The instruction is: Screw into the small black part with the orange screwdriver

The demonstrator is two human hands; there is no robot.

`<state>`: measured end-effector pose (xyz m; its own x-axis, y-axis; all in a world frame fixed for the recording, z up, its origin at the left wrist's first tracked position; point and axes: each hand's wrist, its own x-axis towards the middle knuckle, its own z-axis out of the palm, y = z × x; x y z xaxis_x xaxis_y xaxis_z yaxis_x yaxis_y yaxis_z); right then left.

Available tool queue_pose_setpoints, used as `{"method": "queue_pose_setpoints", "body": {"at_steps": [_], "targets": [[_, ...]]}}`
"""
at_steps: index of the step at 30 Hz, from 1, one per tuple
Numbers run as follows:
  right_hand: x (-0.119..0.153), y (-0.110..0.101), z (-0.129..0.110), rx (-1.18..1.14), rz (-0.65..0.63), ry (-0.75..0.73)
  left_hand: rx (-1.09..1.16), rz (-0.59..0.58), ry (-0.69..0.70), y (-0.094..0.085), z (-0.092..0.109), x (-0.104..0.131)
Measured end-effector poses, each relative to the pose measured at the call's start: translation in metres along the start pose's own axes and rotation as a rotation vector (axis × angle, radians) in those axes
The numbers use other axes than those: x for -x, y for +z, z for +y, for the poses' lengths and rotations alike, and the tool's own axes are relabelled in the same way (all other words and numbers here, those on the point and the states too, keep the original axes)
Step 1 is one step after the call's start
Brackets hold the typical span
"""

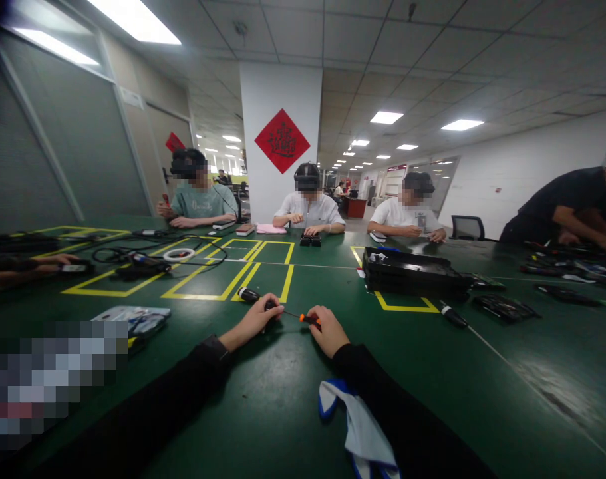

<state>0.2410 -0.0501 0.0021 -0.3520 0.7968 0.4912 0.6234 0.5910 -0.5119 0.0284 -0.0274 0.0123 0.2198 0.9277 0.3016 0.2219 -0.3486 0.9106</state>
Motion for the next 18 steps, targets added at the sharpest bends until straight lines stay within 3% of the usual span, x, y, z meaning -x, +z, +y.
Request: {"method": "queue_pose_setpoints", "body": {"at_steps": [7, 18], "targets": [[-0.0016, 0.0022, 0.0027, 0.012, 0.008, 0.060, -0.010, 0.027, -0.010, 0.0015, -0.0043, -0.0020], [-0.0002, -0.0041, -0.0013, 0.032, 0.003, 0.011, -0.006, 0.045, 0.005, 0.0010, -0.0084, -0.0033]]}}
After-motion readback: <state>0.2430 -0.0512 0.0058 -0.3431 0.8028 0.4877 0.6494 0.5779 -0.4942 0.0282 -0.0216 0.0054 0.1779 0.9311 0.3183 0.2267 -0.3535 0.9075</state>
